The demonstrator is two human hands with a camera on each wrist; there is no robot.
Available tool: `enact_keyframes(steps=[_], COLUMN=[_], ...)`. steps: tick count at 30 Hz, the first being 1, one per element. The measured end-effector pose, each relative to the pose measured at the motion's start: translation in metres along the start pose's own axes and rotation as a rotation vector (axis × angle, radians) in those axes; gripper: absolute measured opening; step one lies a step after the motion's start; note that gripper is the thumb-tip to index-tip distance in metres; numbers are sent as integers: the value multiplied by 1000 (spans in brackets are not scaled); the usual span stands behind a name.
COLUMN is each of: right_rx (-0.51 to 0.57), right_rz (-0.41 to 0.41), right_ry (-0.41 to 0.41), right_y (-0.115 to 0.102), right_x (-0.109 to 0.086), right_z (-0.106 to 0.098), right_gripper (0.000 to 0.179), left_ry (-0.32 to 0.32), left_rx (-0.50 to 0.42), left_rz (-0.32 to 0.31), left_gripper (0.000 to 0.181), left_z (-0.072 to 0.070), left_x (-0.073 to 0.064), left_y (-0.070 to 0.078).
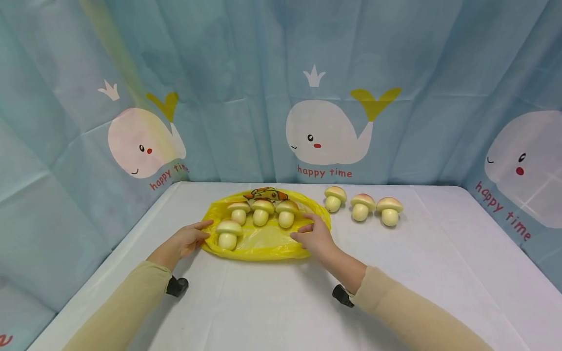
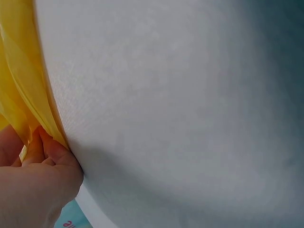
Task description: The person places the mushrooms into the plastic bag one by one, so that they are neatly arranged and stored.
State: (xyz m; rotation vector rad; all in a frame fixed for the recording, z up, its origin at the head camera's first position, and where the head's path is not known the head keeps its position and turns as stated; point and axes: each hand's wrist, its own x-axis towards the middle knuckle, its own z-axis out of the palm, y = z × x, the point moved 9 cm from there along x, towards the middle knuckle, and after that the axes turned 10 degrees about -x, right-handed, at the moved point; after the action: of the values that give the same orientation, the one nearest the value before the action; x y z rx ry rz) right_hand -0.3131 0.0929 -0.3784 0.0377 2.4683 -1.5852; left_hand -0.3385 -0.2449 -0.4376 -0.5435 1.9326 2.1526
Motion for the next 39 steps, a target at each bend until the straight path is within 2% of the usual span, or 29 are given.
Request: enact_keyframes(steps=[12, 19, 39], right_rx=[14, 13, -131], right_rz=[-24, -30, -64], right_ry=[34, 46, 157], right_y=[2, 11, 32], right_x=[-8, -4, 9], right_z=[-21, -40, -102], right_gripper=[63, 64, 73], left_ry=[0, -17, -12], left_rx=[7, 0, -10], left_rz=[8, 9, 20], left_gripper=[55, 55, 55], left_z=[-1, 1, 0], left_x=[-2, -1, -4], left_y=[0, -3, 1])
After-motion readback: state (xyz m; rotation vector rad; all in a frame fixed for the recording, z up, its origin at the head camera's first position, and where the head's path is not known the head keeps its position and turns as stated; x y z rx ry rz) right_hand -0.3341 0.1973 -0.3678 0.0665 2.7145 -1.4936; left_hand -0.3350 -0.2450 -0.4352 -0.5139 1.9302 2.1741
